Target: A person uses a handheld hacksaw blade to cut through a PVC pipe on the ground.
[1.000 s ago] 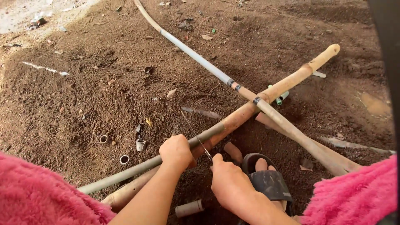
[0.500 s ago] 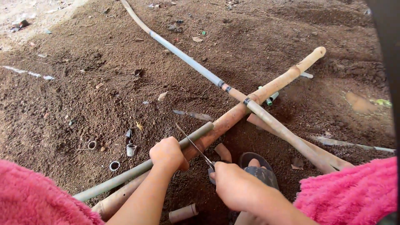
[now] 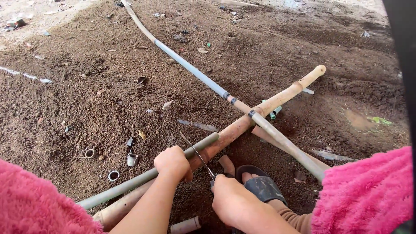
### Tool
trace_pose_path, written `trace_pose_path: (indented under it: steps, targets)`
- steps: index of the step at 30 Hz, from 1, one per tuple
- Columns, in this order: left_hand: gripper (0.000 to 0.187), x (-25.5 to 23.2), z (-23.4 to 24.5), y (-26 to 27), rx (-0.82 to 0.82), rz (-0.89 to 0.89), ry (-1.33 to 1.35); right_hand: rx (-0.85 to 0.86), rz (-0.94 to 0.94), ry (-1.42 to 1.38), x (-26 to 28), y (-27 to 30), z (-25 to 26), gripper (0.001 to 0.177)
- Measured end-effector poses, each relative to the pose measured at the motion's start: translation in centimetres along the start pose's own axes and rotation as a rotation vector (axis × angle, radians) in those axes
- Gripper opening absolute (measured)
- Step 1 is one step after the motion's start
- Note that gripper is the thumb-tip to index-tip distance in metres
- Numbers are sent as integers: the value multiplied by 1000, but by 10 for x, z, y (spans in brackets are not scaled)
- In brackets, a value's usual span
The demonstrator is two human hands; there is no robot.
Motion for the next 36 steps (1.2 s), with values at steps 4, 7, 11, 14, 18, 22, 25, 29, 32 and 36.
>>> trace_pose_path:
  steps: [4, 7, 11, 14, 18, 22, 25, 29, 32, 36]
  targets:
    - [38, -1, 1, 2, 20, -13, -16, 86, -12, 0, 6, 22, 9, 22]
    - [35, -2, 4, 2, 28, -2, 0, 35, -11, 161, 6, 26, 16, 24]
    - [40, 1, 3, 2, 26, 8, 3, 132, 14, -135, 4, 14, -1, 24]
    - [43, 5, 5, -1, 28, 11, 14, 117, -1, -145, 12, 11, -2, 21]
    - [45, 5, 12, 0, 61, -52, -6, 115, 12, -31, 17, 0, 7, 22]
    - [41, 6, 14, -7, 103, -55, 7, 169, -10, -11, 21, -8, 16, 29]
    - [38, 4, 9, -21, 91, -42, 4, 188, -33, 11, 23, -11, 22, 32]
    - [66, 6, -1, -45, 62, -48, 61, 197, -14, 4, 31, -5, 26, 29]
    - [65, 5, 0, -42, 71, -49, 55, 198, 0, -12, 35, 3, 30, 26]
    - [39, 3, 15, 2, 132, -35, 85, 201, 16, -11, 33, 11, 29, 23]
Point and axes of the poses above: each hand's wrist, its own y-axis away from the middle knuckle, its own z-axis out of the back of the hand, x = y × z, the point moved 7 cm from there along -y, towards the middle knuckle, and after that the axes turned 15 degrees about x, right-handed, at the moved point
